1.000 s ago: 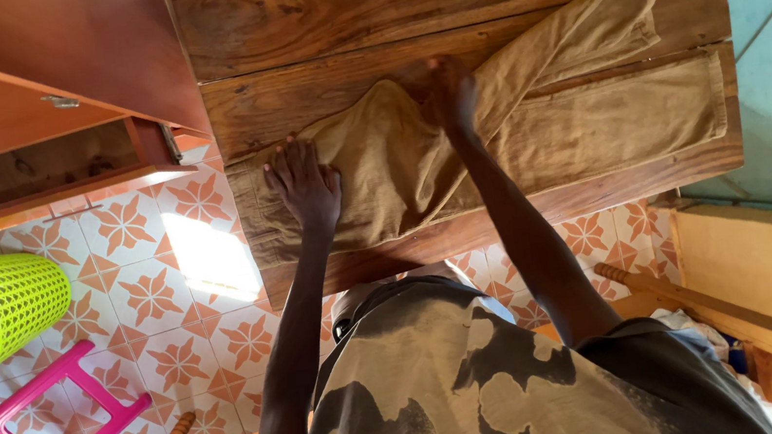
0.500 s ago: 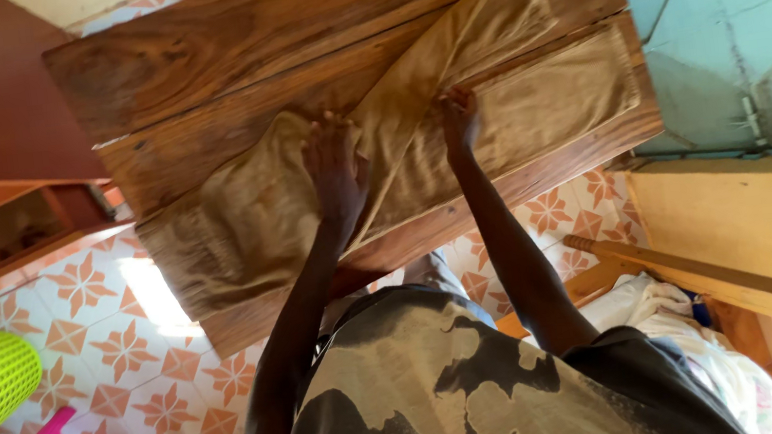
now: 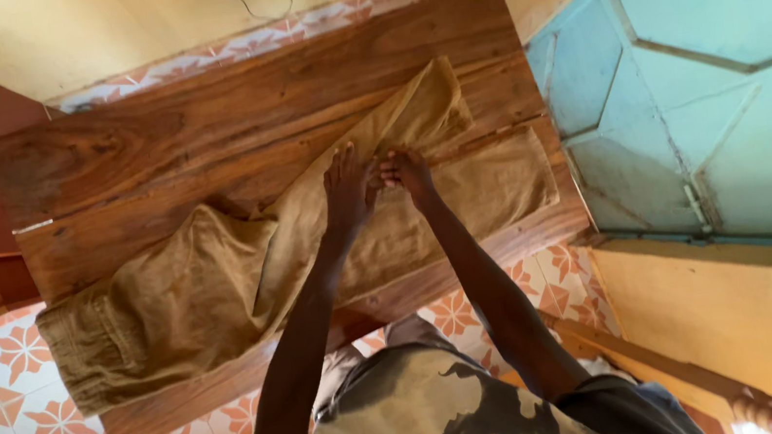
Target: The person folds two garments on a wooden table. They first fold a pair of brown trousers, then fold a pair of maroon trousers, placing each folded item into a wooden cabinet.
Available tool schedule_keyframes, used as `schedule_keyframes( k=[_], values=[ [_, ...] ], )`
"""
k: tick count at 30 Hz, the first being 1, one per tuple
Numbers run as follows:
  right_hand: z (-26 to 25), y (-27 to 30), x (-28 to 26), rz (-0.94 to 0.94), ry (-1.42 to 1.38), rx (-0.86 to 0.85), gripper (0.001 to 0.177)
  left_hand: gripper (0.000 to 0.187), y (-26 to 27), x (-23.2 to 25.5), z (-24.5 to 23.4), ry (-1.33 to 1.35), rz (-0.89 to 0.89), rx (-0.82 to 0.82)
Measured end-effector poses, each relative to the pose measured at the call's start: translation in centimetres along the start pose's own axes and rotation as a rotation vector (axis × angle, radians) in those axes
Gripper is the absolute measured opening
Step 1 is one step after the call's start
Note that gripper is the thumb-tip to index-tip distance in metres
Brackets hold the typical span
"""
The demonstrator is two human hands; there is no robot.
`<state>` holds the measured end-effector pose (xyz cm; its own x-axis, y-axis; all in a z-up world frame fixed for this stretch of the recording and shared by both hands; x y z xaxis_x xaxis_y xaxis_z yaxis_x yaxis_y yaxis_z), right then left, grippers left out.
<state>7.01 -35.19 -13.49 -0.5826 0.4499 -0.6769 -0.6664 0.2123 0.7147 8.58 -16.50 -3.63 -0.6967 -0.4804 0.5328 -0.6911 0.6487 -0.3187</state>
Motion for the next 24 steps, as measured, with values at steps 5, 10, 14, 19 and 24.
schedule_keyframes(
  k=[5,10,14,19,24],
  values=[
    [-1.8,0.3,-0.1,0.115,-0.160,-0.082,0.054,0.061,-1.4,-1.2,3.0,-0.063,-0.094,-0.145],
    [-3.3,1.7,-0.2,0.154,-0.246,-0.203,0.062,0.070,-0.9,-0.2,2.9,-0.090,-0.046,-0.081],
    [-4.4,2.4,-1.1,0.237,-0.428,-0.241,0.071,0.058,-0.4,3.1,-0.5,-0.048,0.051,0.111],
    [-8.0,3.2,-3.6,0.138,-0.702,-0.412,0.079,0.050,2.0,8.8,-5.0,0.025,0.143,0.178],
    [-13.8,4.0,-4.3,-0.007,-0.907,-0.476,0.070,0.042,3.7,14.2,-4.7,0.106,0.410,0.073]
  ],
)
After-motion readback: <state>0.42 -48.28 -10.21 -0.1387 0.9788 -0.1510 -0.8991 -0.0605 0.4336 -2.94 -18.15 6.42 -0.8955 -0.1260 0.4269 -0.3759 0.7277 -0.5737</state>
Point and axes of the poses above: each hand's wrist, its own y-axis away from the middle knuckle, its own z-axis out of the palm, x = y × z, the point moved 5 cm from there along -y, towards the middle knuckle, and after that the axes turned 13 degrees about z, right-handed, at the moved point
